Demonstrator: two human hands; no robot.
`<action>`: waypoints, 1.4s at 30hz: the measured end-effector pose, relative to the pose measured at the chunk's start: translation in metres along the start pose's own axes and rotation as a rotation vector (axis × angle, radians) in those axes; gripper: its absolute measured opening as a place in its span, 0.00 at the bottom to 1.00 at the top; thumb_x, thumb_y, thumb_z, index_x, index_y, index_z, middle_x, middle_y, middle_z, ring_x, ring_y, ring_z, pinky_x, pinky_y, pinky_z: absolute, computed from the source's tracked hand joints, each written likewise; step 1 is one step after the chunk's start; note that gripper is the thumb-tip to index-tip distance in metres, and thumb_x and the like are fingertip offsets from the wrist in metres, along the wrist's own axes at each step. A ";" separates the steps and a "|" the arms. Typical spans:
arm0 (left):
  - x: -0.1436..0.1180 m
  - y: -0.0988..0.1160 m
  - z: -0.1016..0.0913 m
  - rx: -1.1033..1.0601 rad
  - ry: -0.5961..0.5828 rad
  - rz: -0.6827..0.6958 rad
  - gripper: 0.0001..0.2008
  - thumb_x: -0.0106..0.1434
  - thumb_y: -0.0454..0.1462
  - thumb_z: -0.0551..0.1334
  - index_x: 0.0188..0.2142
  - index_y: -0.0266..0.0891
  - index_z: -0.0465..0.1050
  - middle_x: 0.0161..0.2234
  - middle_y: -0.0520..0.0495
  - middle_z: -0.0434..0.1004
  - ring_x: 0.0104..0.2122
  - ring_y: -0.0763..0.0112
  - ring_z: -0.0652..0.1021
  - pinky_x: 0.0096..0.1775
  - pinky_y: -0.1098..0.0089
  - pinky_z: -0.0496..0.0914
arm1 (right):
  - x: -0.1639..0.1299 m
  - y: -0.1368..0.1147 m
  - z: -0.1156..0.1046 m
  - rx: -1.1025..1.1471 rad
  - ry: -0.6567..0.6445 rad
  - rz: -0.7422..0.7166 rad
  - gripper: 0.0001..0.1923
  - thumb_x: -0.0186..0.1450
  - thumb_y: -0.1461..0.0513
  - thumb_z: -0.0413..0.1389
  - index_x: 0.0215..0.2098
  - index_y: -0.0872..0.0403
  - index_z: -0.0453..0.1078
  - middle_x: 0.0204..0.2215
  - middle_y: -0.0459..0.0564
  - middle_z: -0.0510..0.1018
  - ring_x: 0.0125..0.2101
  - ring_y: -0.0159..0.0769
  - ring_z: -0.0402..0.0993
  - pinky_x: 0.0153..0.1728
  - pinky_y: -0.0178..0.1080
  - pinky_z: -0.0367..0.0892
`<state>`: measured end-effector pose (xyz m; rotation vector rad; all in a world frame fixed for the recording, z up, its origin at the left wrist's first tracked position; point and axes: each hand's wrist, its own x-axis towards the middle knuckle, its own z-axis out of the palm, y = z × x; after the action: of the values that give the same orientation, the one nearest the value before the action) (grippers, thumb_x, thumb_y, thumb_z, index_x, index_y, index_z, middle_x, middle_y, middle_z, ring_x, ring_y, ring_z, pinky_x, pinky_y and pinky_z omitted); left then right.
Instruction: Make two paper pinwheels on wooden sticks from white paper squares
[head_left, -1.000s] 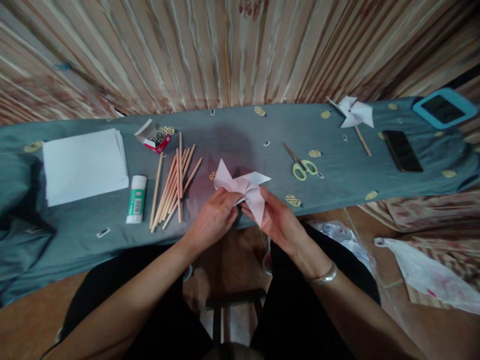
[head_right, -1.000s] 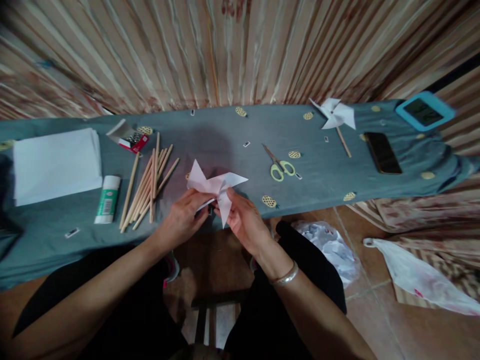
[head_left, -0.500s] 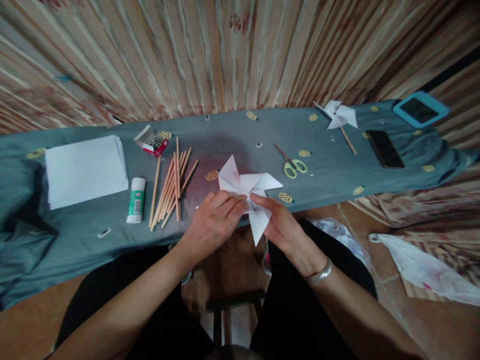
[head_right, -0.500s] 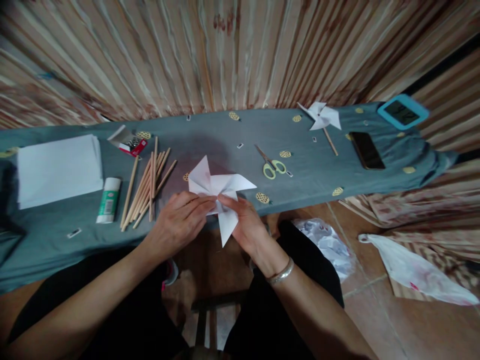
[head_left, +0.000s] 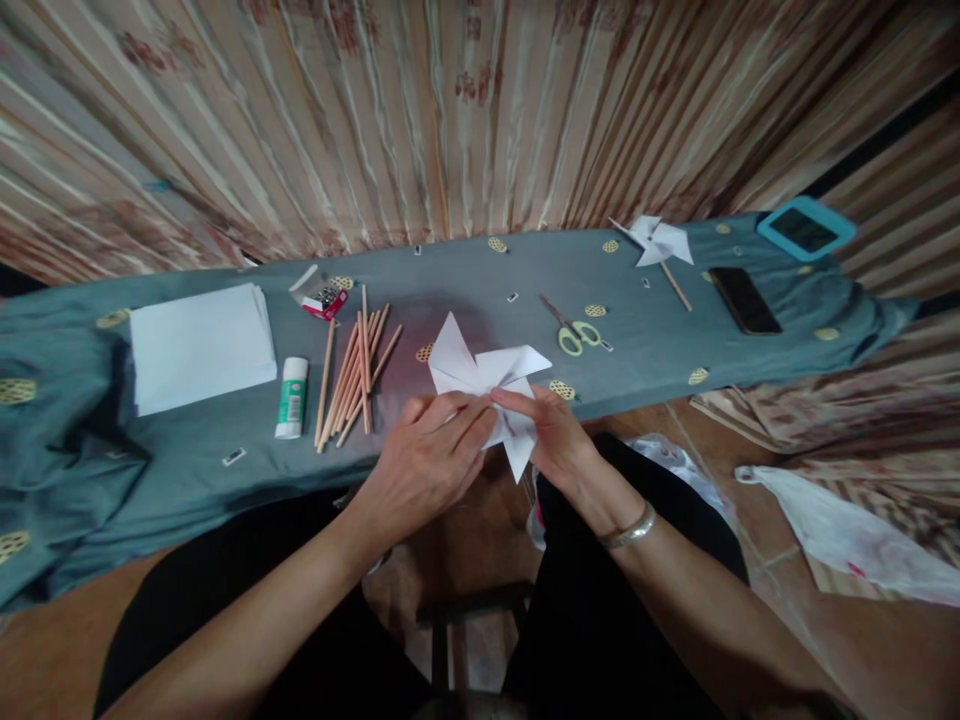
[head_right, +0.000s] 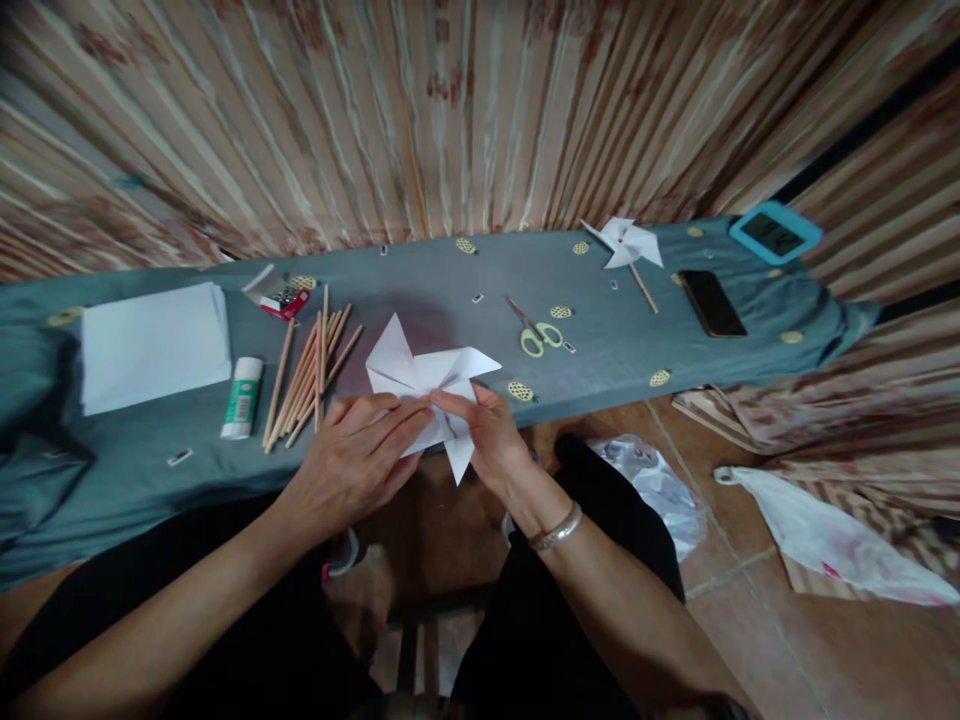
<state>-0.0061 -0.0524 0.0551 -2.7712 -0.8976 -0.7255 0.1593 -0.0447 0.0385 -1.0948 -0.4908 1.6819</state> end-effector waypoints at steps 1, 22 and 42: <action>-0.001 0.001 -0.001 0.005 -0.015 -0.004 0.14 0.65 0.32 0.58 0.51 0.33 0.69 0.49 0.41 0.78 0.46 0.60 0.73 0.41 0.61 0.66 | 0.000 0.000 0.000 -0.006 -0.006 -0.009 0.16 0.45 0.61 0.70 0.31 0.53 0.75 0.31 0.46 0.83 0.35 0.40 0.79 0.42 0.43 0.71; -0.009 -0.029 -0.024 -0.242 0.199 -0.353 0.37 0.60 0.48 0.64 0.65 0.42 0.53 0.64 0.36 0.60 0.63 0.48 0.59 0.61 0.44 0.55 | -0.001 -0.018 0.007 -0.046 0.016 -0.228 0.15 0.46 0.59 0.70 0.31 0.52 0.76 0.26 0.42 0.81 0.25 0.31 0.74 0.32 0.37 0.69; 0.007 -0.014 0.014 -1.432 0.277 -1.098 0.17 0.43 0.41 0.75 0.31 0.34 0.80 0.31 0.45 0.84 0.29 0.65 0.81 0.36 0.66 0.75 | 0.000 0.002 0.007 -0.604 -0.009 -0.547 0.10 0.56 0.56 0.63 0.32 0.53 0.73 0.28 0.44 0.78 0.27 0.32 0.71 0.29 0.34 0.67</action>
<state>-0.0035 -0.0339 0.0463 -2.4395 -2.5909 -2.6689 0.1525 -0.0449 0.0402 -1.2243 -1.2365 1.0728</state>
